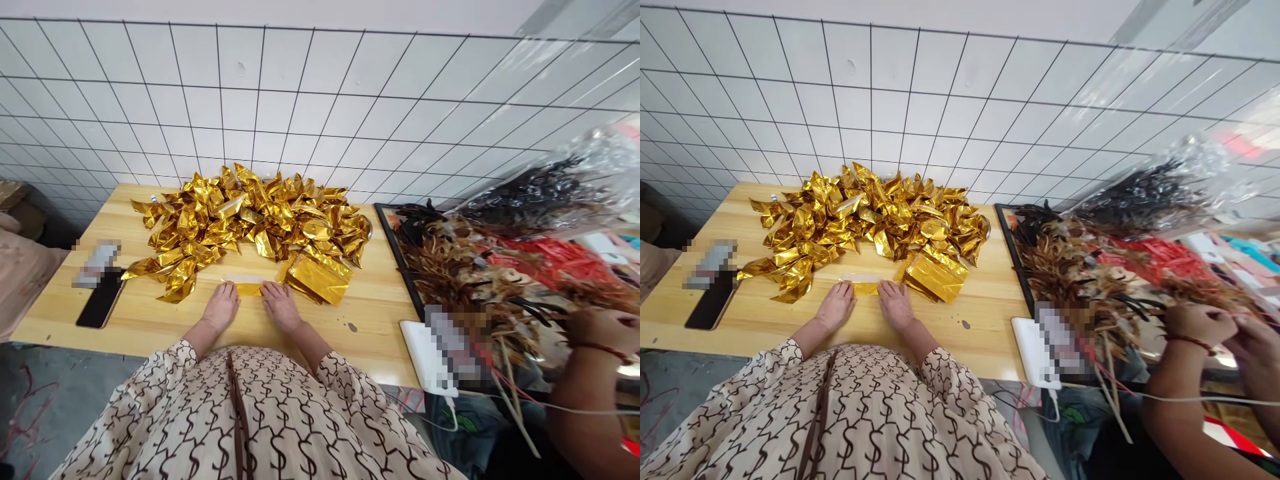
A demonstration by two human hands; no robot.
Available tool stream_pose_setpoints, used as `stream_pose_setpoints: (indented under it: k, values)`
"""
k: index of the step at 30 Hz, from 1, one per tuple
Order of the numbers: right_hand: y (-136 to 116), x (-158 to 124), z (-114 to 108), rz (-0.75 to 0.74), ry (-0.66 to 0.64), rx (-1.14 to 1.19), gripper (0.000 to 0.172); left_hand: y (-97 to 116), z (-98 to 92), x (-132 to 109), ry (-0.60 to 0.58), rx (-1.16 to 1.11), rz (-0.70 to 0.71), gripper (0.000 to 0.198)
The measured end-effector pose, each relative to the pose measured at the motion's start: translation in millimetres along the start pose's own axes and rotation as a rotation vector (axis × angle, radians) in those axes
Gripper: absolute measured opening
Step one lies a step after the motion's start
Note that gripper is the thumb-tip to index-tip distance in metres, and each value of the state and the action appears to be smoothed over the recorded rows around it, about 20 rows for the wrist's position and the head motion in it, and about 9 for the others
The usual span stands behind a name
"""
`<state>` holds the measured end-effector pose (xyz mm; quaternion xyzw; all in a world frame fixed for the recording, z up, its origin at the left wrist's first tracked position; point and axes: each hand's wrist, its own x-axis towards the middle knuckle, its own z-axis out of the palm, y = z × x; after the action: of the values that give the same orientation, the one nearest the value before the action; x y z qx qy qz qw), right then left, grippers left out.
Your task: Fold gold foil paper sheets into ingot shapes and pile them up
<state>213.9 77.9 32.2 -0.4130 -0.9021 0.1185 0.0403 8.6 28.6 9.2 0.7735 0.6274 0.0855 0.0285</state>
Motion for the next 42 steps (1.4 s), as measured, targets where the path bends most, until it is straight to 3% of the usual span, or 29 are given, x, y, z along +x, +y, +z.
stream_pose_setpoints:
  k: [4,15,32,42]
  values:
    - [0.4,2.5,-3.7,0.014,0.024,0.021,0.038,1.1,3.8,-1.5,0.008,0.013,-0.004,0.038]
    - [0.2,8.4,-8.8,-0.017,0.008,-0.033,0.034,21.9,9.5,-7.9,-0.036,-0.007,0.153,0.043]
    - [1.2,9.1,-8.9,-0.074,0.005,-0.086,0.035,20.3,5.7,-10.5,-0.066,-0.088,0.104,0.048]
    - [5.0,20.1,-12.3,-0.024,-0.001,-0.055,0.034,19.8,2.0,-9.3,-0.087,-0.114,0.104,0.048]
